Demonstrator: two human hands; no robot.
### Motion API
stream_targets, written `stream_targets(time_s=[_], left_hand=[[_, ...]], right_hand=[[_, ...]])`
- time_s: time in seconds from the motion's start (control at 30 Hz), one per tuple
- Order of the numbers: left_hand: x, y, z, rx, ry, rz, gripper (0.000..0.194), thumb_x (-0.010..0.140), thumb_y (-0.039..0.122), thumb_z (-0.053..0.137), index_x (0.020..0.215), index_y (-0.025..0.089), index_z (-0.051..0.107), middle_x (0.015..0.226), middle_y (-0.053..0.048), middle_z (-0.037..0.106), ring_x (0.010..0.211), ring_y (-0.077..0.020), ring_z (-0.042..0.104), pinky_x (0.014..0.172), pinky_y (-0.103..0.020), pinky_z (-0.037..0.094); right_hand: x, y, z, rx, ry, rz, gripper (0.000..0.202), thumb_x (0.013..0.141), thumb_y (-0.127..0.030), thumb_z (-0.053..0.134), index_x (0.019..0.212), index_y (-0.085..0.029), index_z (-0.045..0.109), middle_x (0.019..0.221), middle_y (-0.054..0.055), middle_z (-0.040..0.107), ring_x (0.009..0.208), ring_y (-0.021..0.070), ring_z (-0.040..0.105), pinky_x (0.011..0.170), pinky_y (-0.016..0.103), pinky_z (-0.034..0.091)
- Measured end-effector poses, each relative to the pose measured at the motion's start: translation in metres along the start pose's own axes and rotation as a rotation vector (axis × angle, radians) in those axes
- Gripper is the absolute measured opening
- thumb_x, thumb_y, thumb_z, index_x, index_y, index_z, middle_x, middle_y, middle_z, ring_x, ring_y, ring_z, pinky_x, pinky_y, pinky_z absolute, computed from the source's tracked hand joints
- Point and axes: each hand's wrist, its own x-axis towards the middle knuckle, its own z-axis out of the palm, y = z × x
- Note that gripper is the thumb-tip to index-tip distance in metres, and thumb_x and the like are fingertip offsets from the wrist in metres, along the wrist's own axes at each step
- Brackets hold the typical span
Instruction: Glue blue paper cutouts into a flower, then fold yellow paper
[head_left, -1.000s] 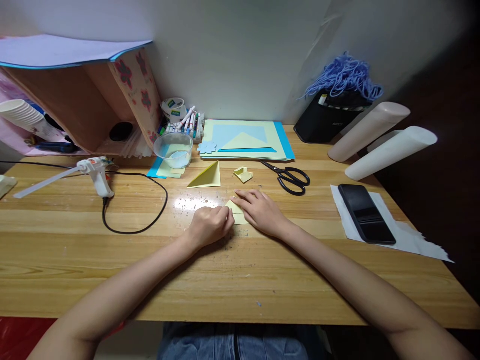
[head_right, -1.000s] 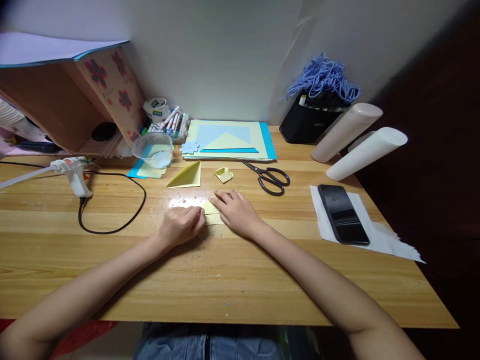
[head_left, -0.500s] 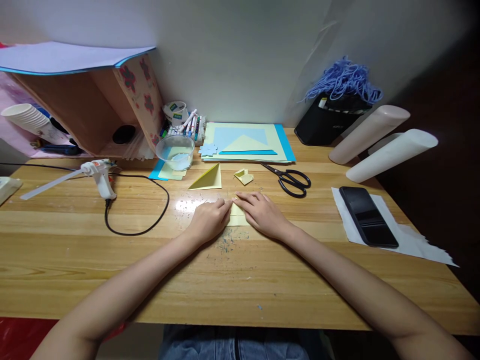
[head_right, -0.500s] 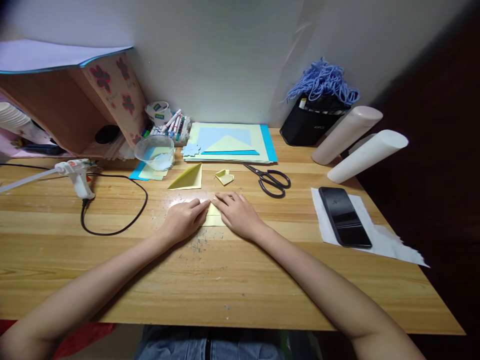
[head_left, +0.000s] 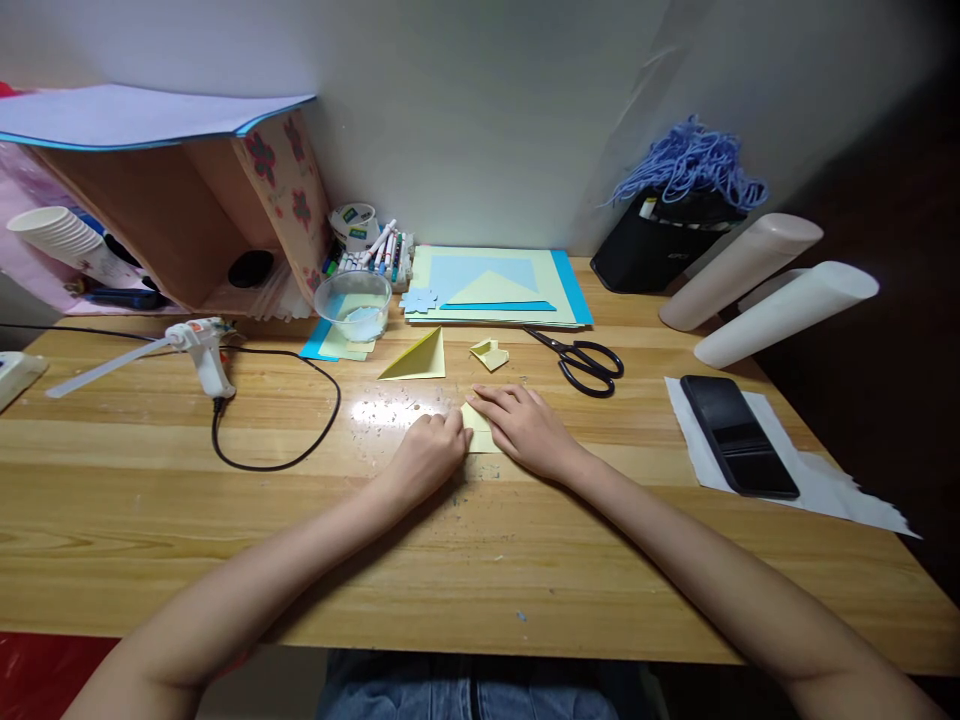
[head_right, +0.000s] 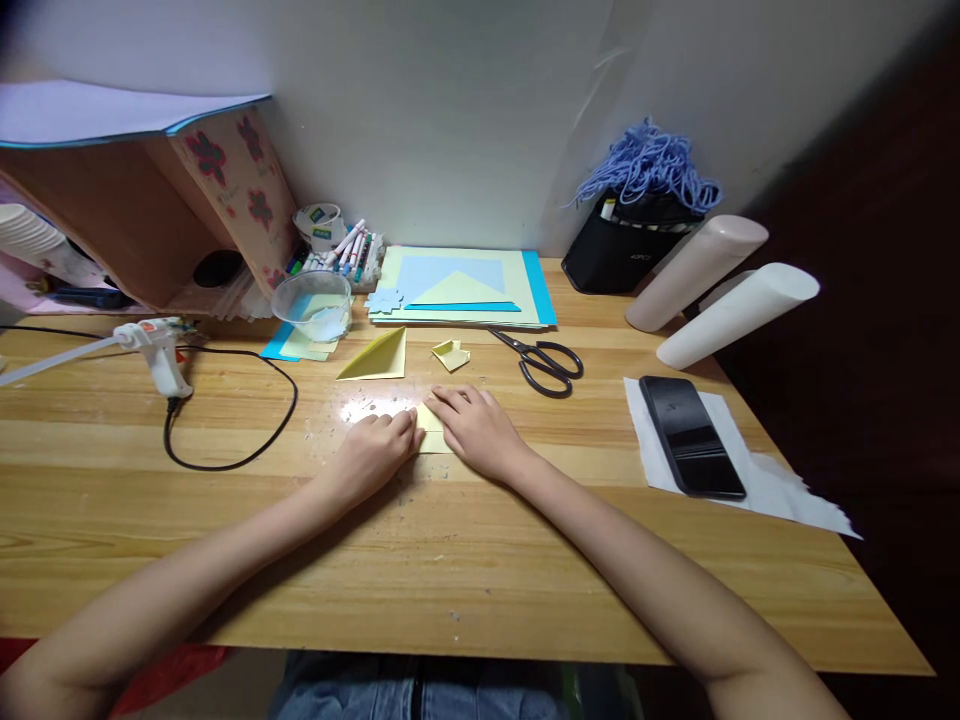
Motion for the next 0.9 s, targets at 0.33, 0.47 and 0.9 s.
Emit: stream_targets(time_s=[0.33,0.47,0.9], left_hand=[[-0.006,0.010,-0.005,0.090,0.089,-0.004,0.035,0.087,0.020,0.038,0.057,0.012,0.054,0.050,-0.008,0.051,0.041,-0.0164,0.048,0.041,-0.029,0.019],[-0.008,0.011,-0.007,0.081,0.115,-0.108,0.038,0.087,0.021,0.038,0.053,0.013,0.051,0.046,-0.007,0.049,0.037,-0.0150,0.045,0.040,-0.028,0.017],[0.003,-0.022,0.010,-0.625,-0.076,-0.437,0.030,0.074,0.046,0.059,0.083,0.019,0.051,0.080,-0.002,0.057,0.074,-0.0170,0.052,0.061,-0.027,0.034]], right_hand=[[0.000,0.000,-0.001,0.006,-0.005,0.001,0.042,0.084,-0.017,0.044,0.126,-0.021,0.047,0.130,0.006,0.049,0.106,0.0242,0.043,0.085,0.039,0.039],[0.000,0.001,0.000,0.006,-0.005,0.001,0.042,0.085,-0.018,0.043,0.126,-0.020,0.047,0.130,0.006,0.049,0.106,0.0247,0.044,0.084,0.039,0.039],[0.000,0.000,-0.001,0.121,0.056,0.054,0.047,0.087,-0.034,0.045,0.130,-0.017,0.039,0.123,0.010,0.053,0.105,0.0245,0.046,0.090,0.041,0.039]])
